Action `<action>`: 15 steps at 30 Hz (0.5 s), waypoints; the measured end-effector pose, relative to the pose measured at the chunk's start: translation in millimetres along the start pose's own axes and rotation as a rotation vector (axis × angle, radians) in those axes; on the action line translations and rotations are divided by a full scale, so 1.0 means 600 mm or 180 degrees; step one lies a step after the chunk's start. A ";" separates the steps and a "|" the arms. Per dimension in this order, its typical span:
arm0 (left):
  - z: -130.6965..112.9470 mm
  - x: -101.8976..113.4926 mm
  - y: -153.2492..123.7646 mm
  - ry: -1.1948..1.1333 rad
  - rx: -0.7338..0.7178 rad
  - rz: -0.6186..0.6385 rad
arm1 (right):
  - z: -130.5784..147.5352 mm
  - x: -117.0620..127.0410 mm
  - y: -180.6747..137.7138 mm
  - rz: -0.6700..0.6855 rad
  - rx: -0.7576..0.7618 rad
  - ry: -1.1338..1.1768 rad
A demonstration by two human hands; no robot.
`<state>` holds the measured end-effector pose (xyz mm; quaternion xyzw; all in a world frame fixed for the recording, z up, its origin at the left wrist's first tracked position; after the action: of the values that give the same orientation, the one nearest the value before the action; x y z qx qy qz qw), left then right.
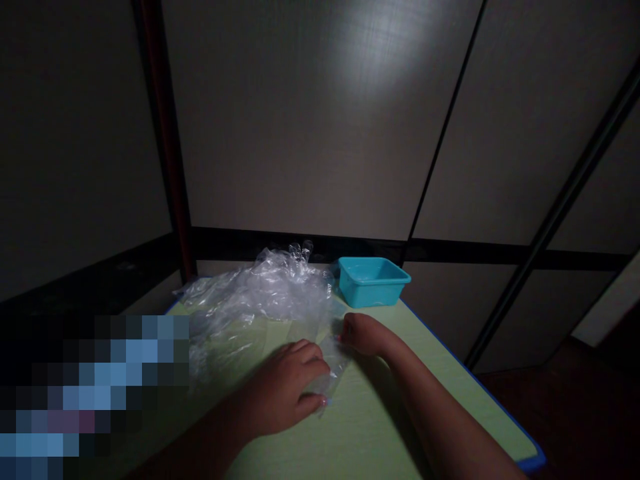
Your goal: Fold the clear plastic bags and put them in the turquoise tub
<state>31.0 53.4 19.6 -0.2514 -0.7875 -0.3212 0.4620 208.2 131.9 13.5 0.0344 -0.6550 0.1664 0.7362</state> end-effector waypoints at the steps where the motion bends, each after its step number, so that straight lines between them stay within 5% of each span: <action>1: 0.000 0.000 0.000 0.0049 0.0005 0.0012 | 0.000 -0.001 0.000 -0.0011 -0.0002 0.0009; 15: -0.004 -0.007 0.000 0.0206 0.0012 0.0111 | 0.001 -0.005 0.002 0.0038 -0.0021 0.0040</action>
<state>34.1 51.3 16.9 -0.2536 -0.7683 -0.3195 0.4932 207.2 132.5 10.4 0.0269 -0.6512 0.1689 0.7394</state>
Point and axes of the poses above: each hand's wrist, its own y-axis towards the middle knuckle, its own x-axis out of the back of the hand, z = x × y, the point moved 4 cm from there along y, towards the middle knuckle, and after that the axes turned 4 degrees about x, right-handed, at the moved point
